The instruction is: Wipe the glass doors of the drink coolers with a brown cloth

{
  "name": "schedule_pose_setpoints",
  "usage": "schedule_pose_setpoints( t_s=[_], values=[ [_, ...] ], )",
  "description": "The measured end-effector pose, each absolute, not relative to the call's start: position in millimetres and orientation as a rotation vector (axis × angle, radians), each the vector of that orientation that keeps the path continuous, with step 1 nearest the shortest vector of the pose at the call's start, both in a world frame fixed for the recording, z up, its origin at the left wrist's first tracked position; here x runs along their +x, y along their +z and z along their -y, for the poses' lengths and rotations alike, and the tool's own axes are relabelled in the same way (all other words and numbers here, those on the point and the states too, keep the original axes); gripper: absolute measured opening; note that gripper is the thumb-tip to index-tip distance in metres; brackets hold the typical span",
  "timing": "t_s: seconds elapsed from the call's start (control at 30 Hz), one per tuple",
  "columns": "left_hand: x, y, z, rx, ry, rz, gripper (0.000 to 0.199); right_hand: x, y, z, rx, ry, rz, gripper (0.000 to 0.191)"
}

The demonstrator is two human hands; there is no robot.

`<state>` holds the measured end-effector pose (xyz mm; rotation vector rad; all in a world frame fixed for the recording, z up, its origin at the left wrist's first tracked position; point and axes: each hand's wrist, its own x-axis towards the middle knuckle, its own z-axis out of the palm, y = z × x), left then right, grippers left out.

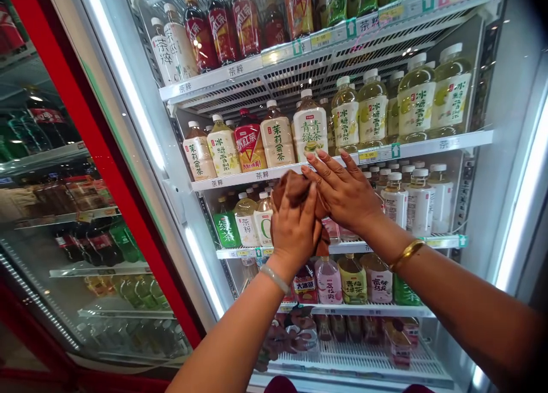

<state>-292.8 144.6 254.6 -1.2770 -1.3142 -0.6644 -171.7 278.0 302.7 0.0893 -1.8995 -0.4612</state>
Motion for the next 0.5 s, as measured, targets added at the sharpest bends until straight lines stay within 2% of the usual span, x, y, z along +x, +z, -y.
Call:
schedule_pose_setpoints(
  t_s=[0.07, 0.17, 0.3, 0.37, 0.5],
  values=[
    [-303, 244, -135, -1.387, -0.504, 1.189, 0.069, -172, 303, -279, 0.076, -0.501, 1.895, 0.072],
    [-319, 273, -124, -1.414, -0.403, 1.133, 0.062, -174, 303, -280, 0.066, -0.547, 1.859, 0.072],
    [-316, 320, -133, -1.139, -0.700, 1.347, 0.060, -176, 302, -279, 0.062, -0.587, 1.821, 0.072],
    [-305, 312, -142, -1.130, -0.717, 1.357, 0.061, -175, 302, -279, 0.060, -0.603, 1.825, 0.073],
    [-299, 260, -143, -1.307, -0.572, 1.241, 0.076, -173, 301, -279, 0.057, -0.600, 1.845, 0.074]
  ],
)
